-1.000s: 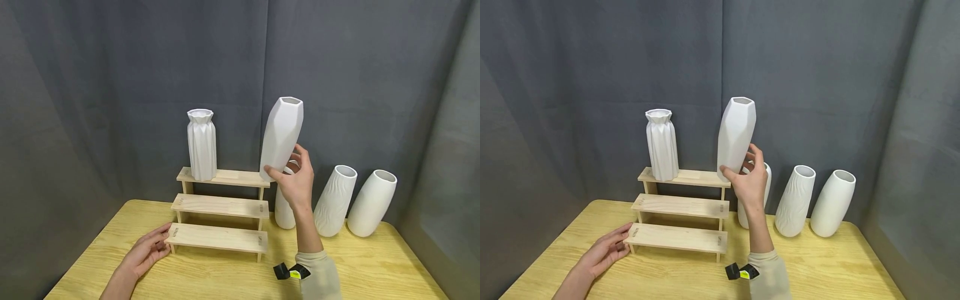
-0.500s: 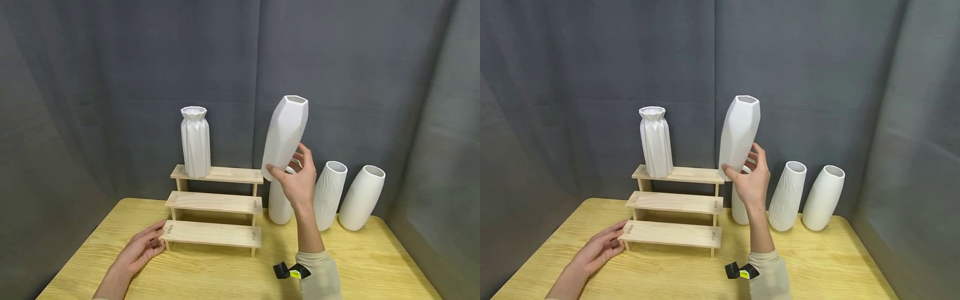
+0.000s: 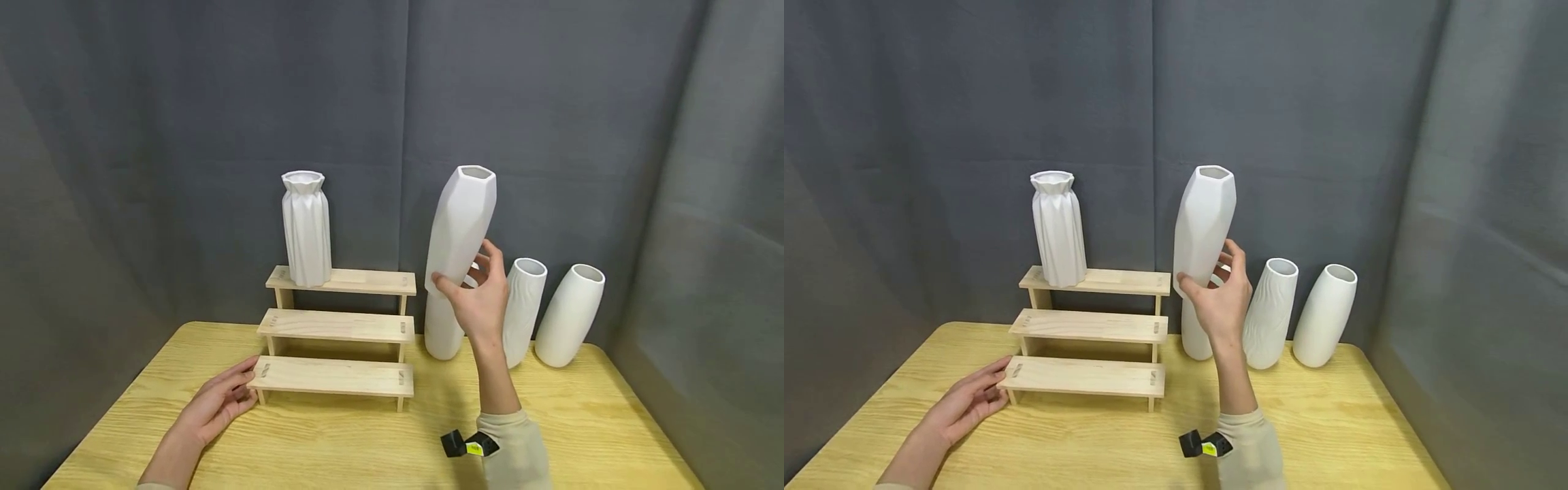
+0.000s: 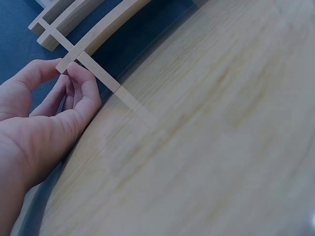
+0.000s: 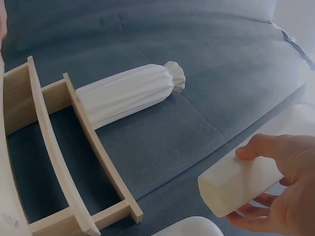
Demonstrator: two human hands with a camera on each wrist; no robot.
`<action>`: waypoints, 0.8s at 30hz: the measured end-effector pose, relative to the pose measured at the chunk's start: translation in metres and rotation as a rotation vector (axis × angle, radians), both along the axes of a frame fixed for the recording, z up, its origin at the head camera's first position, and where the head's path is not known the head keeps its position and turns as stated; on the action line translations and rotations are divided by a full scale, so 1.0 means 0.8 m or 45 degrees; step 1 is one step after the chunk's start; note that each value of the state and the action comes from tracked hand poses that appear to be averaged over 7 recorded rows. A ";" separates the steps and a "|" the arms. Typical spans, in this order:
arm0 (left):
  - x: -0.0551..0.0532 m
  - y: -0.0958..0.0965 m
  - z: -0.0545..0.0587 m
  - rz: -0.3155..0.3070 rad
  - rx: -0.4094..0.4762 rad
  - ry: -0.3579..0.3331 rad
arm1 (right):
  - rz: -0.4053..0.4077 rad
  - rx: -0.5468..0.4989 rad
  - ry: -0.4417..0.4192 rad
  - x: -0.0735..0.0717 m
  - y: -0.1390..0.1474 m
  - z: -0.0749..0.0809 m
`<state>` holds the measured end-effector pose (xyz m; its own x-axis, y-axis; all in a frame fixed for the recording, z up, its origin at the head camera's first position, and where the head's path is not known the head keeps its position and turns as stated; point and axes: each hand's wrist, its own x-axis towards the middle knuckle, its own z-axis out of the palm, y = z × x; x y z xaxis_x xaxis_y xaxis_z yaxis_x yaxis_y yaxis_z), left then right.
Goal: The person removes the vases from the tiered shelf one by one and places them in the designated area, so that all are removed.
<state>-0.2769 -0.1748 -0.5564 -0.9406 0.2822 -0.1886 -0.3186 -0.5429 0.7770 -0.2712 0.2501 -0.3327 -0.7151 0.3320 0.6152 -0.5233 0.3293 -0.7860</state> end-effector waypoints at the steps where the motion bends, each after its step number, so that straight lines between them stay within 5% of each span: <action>1: 0.000 -0.002 0.001 -0.005 0.006 0.002 | -0.003 0.002 0.002 0.000 -0.001 -0.001; 11: -0.002 -0.009 0.003 -0.032 -0.005 0.063 | -0.053 0.030 -0.051 0.005 0.000 -0.013; 24: -0.001 0.000 -0.002 -0.021 -0.010 0.029 | -0.196 0.107 -0.179 0.030 0.029 -0.012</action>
